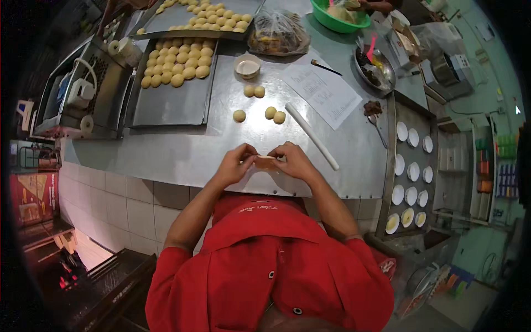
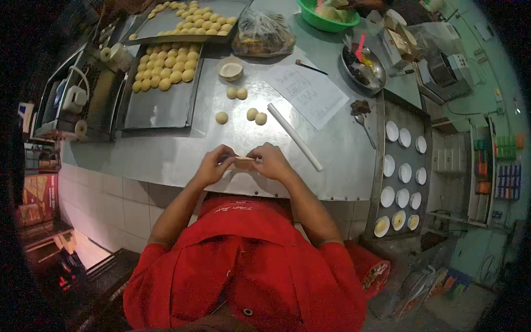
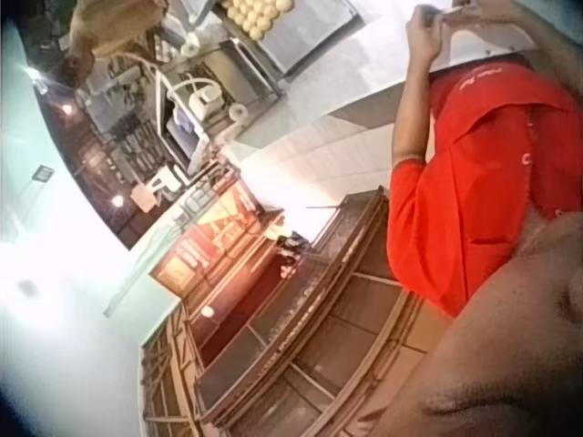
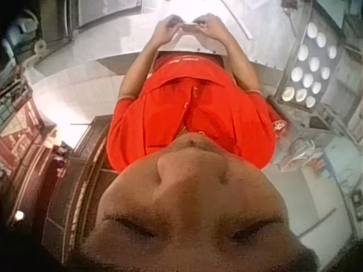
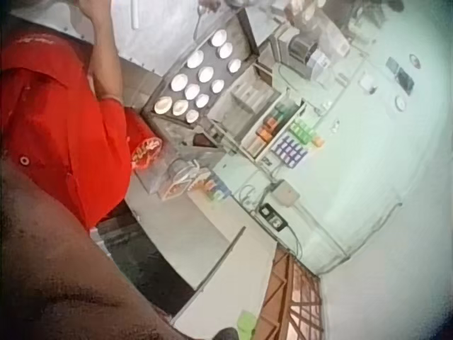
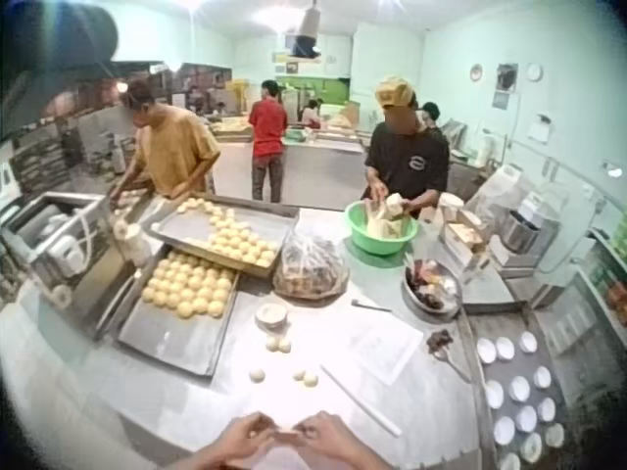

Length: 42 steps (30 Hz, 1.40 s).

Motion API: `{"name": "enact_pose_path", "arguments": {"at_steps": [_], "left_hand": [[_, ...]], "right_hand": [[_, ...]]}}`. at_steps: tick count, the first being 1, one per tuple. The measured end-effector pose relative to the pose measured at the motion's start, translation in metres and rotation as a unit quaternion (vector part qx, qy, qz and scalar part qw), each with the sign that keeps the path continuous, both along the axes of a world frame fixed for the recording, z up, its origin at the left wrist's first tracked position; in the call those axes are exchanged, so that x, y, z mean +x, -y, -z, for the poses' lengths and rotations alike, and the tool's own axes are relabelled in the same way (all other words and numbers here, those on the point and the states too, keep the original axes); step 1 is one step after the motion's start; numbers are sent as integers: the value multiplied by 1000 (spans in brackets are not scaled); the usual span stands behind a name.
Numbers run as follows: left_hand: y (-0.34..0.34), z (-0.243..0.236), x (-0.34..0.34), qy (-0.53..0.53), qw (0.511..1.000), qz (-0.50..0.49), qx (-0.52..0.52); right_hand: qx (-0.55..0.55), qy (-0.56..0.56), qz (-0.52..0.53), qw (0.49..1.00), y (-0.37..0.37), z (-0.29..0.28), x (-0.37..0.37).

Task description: Shape dough balls into flat discs, add filling, and roll them into long cylinders.

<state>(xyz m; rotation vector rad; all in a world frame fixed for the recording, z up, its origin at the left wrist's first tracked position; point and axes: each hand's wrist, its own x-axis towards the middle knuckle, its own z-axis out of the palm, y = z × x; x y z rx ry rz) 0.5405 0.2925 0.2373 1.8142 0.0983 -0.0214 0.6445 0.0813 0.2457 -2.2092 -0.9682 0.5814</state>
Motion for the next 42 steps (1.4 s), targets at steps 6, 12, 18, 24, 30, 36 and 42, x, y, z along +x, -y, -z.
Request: {"name": "enact_pose_path", "arguments": {"at_steps": [6,12,18,24,30,36,42], "left_hand": [[-60,9,-1,47,994,-43,92],[-74,55,-12,198,928,25,314],[-68,29,-12,201,883,-7,424],[-70,26,55,189,907,-88,367],[-66,39,100,241,883,-57,400],[11,-1,84,102,961,-68,248],[86,55,20,159,906,81,383]], "right_hand": [[115,164,45,979,-78,3,2],[15,378,-19,925,-92,54,-28],[19,316,29,948,-83,35,-33],[-58,293,-8,954,-77,56,-26],[-69,313,204,925,7,34,-6],[-133,241,322,906,88,56,7],[-99,248,333,904,87,56,-4]]}}
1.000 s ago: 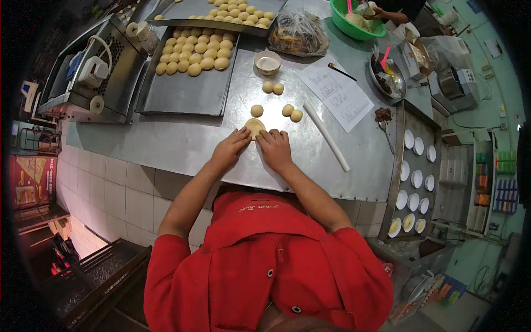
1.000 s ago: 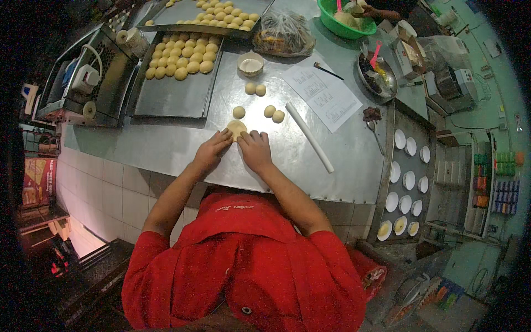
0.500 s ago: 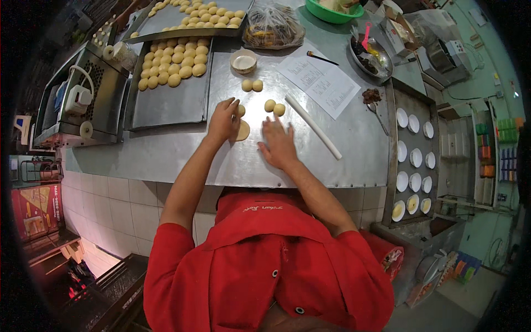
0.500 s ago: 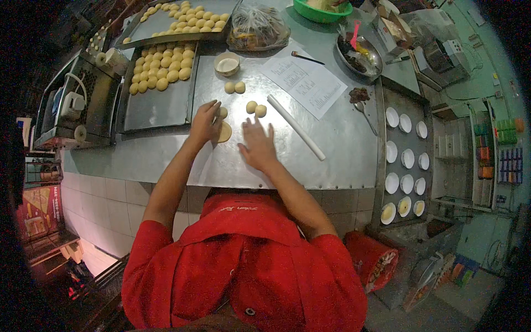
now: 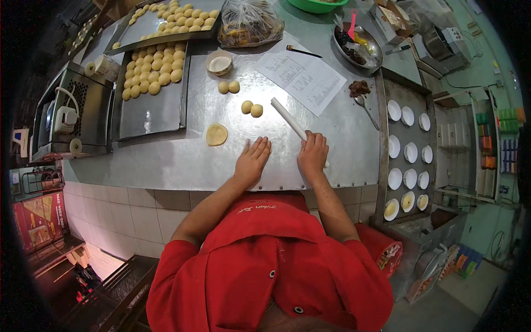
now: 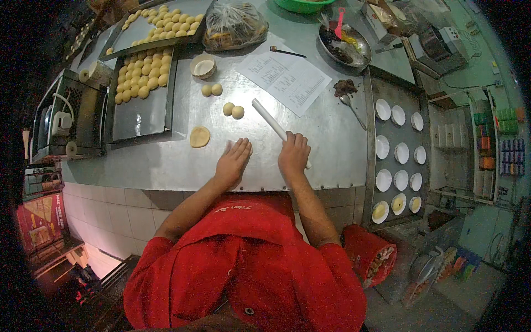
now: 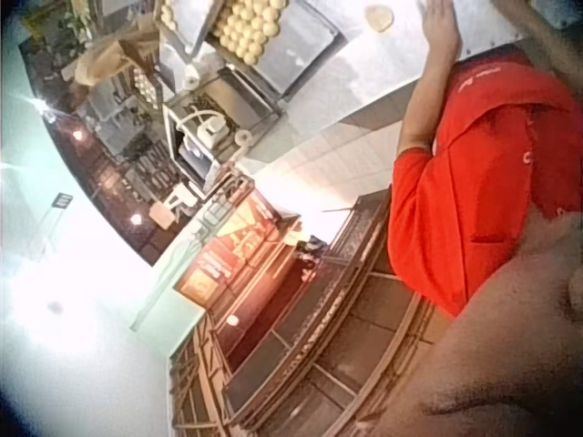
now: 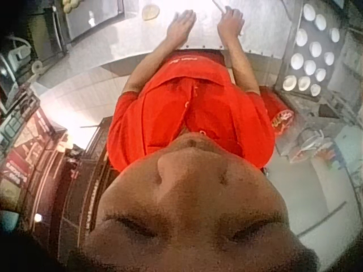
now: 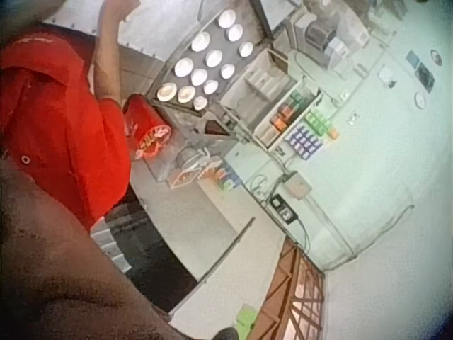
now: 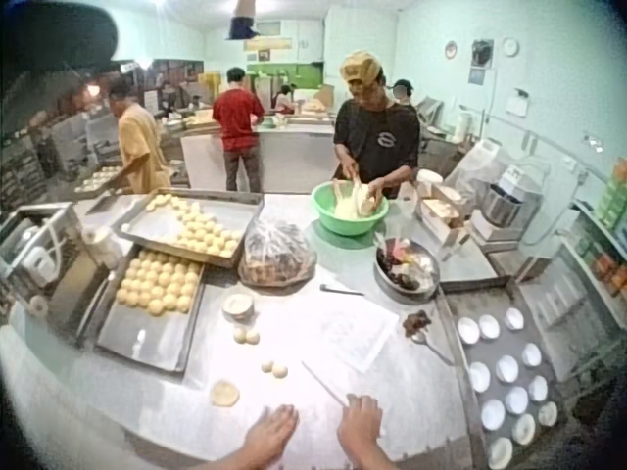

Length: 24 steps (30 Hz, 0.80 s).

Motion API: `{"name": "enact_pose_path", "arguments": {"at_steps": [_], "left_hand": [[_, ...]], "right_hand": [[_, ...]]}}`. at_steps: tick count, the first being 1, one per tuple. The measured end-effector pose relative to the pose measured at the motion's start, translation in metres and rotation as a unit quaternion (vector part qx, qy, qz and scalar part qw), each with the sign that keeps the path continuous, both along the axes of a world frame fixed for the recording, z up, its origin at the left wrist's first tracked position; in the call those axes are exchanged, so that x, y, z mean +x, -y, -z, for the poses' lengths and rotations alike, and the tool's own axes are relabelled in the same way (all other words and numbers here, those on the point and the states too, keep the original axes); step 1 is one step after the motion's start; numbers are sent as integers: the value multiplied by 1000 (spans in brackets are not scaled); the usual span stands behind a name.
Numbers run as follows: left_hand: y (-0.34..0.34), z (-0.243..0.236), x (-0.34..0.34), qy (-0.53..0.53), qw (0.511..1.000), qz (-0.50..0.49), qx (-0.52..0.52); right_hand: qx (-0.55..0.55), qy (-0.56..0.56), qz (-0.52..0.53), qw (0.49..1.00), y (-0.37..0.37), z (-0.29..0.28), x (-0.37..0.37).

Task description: Shape dough balls into flat discs, add filling, and roll them into long cylinders.

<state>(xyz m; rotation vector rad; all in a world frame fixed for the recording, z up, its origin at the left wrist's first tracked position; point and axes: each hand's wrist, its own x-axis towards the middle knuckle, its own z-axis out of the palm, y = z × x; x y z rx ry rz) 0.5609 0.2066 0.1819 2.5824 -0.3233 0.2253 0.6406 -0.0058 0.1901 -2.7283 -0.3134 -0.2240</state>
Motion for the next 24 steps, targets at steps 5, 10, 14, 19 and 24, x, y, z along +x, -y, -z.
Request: {"name": "enact_pose_path", "arguments": {"at_steps": [5,10,14,19,24], "left_hand": [[6,-21,-14,-91,995,19,33],[-6,-17,-26,116,986,-62,102],[-34,-22,-26,59,992,-38,106],[-29,-15,-20,47,993,-18,111],[-30,-47,-15,116,987,-64,91]], "right_hand": [[16,-34,-41,998,-15,-8,-14],[67,49,-126,989,-10,-14,-28],[76,17,-220,972,-13,-20,-45],[-20,16,-96,995,-23,-24,-34],[-13,-15,-177,984,-12,-30,-29]]}}
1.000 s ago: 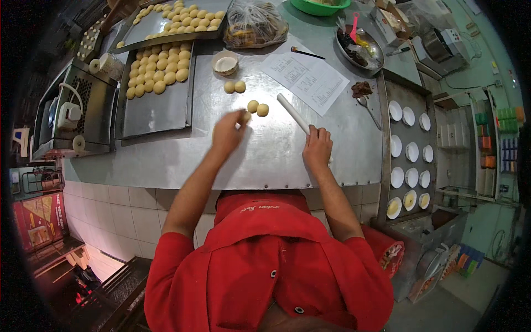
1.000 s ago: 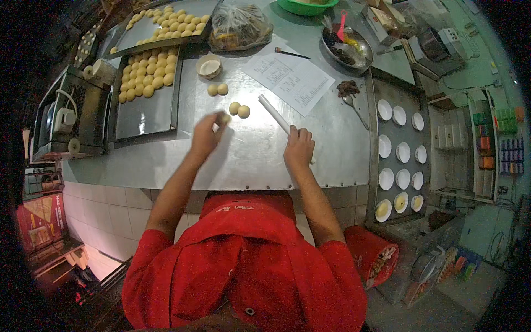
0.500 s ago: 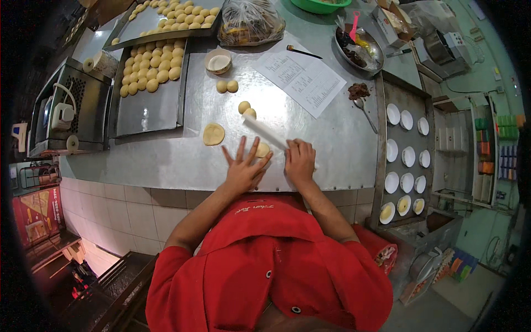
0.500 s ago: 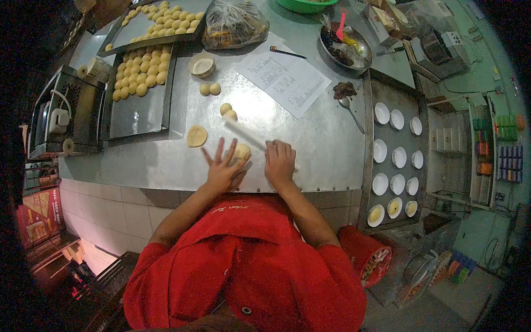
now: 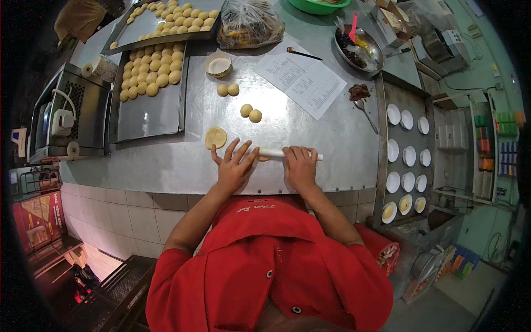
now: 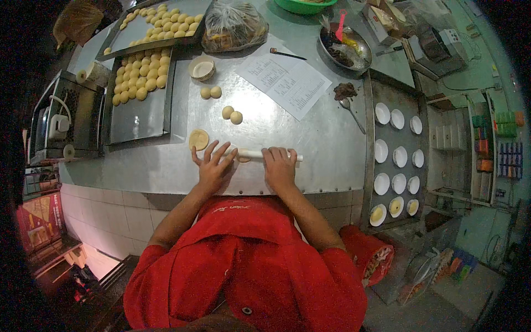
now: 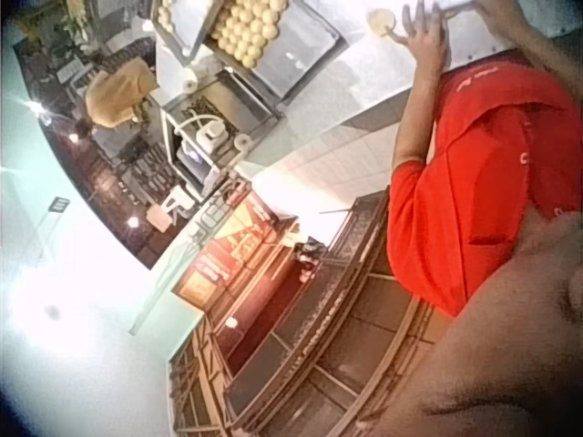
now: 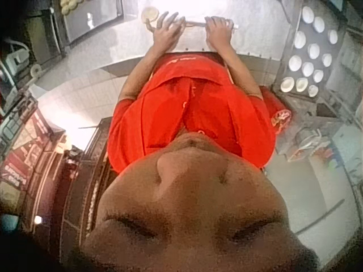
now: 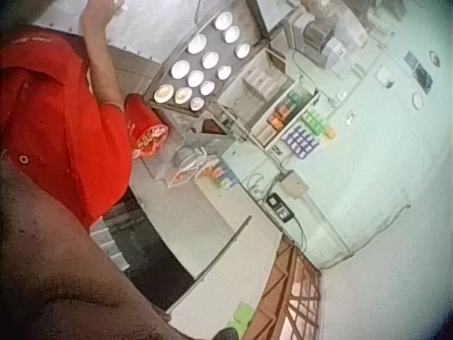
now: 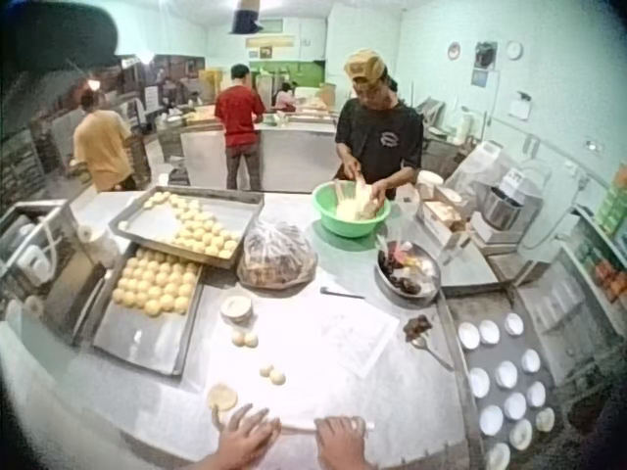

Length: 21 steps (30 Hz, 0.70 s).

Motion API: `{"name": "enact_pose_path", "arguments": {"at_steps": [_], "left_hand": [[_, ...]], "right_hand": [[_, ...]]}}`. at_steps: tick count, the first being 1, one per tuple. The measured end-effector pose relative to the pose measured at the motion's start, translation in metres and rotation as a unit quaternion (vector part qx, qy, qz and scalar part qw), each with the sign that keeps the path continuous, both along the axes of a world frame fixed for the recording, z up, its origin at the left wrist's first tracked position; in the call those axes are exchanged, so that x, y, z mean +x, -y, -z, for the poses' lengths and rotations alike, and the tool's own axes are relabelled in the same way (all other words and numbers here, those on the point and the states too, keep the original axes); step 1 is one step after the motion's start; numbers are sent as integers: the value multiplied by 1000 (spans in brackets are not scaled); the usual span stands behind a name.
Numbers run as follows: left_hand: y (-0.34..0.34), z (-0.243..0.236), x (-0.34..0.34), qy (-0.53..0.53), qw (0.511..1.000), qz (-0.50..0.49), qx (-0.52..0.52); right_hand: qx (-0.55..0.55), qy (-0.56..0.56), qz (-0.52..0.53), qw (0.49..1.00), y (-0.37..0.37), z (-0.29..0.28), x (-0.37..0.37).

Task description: Shape dough balls into flat discs, add filling, and roll them into long cylinders.

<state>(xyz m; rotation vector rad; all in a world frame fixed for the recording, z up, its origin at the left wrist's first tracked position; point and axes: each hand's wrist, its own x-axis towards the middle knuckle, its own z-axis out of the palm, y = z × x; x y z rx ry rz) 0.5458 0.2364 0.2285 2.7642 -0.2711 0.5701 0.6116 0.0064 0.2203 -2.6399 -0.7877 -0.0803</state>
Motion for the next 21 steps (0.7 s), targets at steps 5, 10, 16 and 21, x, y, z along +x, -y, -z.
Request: {"name": "enact_pose_path", "arguments": {"at_steps": [5,10,16,21], "left_hand": [[-14,43,-8,-130,988,42,-78],[-12,15,52,-144,989,16,11],[-26,26,115,-83,995,-21,45],[-13,33,54,-105,994,7,-3]], "right_hand": [[-27,-75,-41,996,-2,18,-16],[-139,-14,7,990,-27,4,32],[-106,50,24,993,-43,21,104],[-91,9,8,996,-27,21,36]]}}
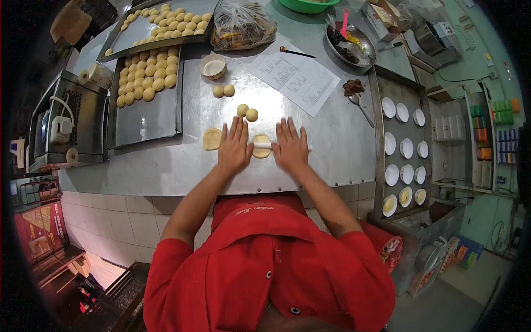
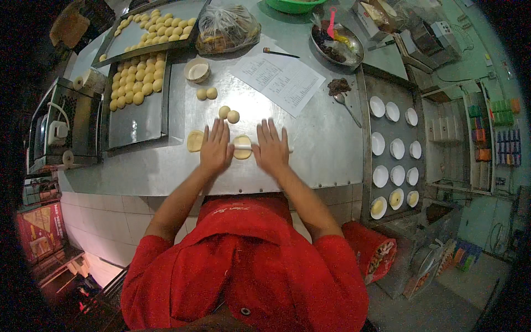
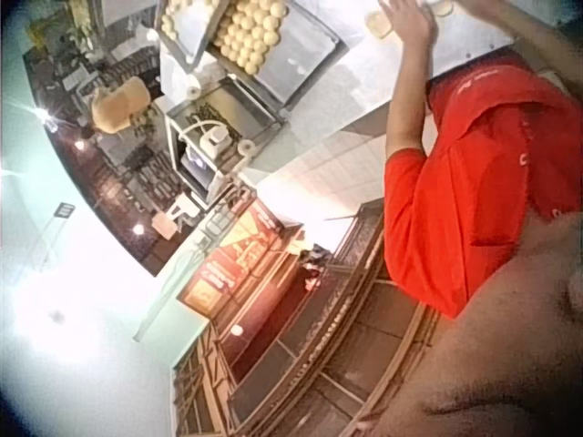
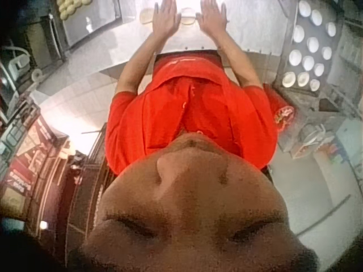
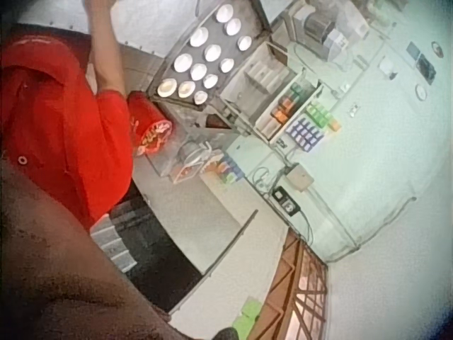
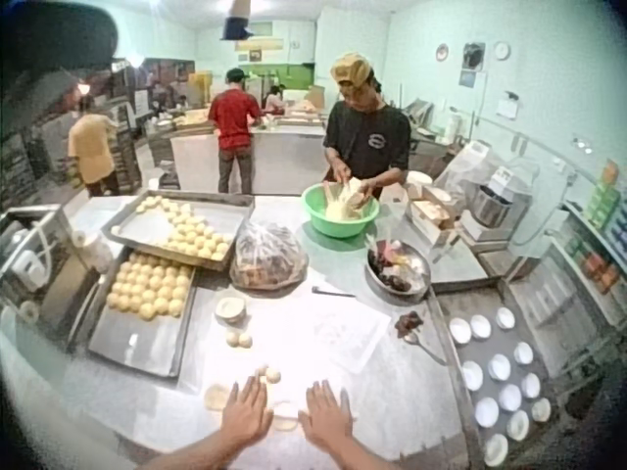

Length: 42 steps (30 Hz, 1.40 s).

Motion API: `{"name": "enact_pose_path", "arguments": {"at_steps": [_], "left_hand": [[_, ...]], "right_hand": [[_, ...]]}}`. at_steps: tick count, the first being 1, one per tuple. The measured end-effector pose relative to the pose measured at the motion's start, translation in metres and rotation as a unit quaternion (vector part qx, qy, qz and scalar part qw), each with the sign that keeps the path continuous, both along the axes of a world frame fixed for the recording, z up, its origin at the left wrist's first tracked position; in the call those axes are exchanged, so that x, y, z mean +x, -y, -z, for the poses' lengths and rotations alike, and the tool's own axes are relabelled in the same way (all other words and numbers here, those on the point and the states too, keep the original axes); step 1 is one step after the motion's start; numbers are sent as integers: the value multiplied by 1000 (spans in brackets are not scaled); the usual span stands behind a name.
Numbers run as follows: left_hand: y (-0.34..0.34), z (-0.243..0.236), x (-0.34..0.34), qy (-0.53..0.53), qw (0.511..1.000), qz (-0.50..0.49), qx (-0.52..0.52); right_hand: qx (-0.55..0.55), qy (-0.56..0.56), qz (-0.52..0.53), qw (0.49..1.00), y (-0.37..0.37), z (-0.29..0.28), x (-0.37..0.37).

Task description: Shape dough balls into flat discs, add filling, and roll them into long cylinders.

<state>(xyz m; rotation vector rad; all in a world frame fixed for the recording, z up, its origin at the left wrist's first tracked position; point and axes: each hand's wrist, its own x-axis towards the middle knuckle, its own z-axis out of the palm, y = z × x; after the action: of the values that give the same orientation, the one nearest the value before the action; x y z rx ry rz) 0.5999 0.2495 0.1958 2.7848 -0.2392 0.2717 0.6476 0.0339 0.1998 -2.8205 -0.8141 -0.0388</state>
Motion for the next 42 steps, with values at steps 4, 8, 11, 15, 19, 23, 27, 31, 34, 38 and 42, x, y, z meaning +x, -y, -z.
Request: {"name": "enact_pose_path", "arguments": {"at_steps": [4,8,11,15,19,23,27,31,34,38,42], "left_hand": [[11,3,-64,-30,999,23,-24],[14,-1,-92,-37,997,36,-57],[11,-2,-73,112,988,76,-70],[23,9,-17,44,974,-38,-220],[26,1,-4,54,987,-57,-138],[11,-10,-25,14,980,38,-195],[-16,-30,-36,-60,944,37,-321],[-46,-41,-21,-67,939,-26,-337],[-62,-27,-13,71,987,15,-147],[-55,-4,-24,112,992,16,-52],[-45,-18,-36,86,996,-5,-36]], "right_hand": [[44,26,-4,999,18,15,-60],[117,-29,-21,993,29,18,-69],[166,-25,45,985,44,8,-50],[193,54,183,962,69,17,-6],[125,120,179,968,36,-3,-6],[185,-80,-26,979,-1,-11,-12],[195,-312,-103,924,-17,-32,6],[238,-343,-69,906,-55,-50,23],[199,-52,-83,975,-79,-39,22],[113,100,-189,970,-77,6,14],[150,66,-181,970,-60,7,-4]]}}
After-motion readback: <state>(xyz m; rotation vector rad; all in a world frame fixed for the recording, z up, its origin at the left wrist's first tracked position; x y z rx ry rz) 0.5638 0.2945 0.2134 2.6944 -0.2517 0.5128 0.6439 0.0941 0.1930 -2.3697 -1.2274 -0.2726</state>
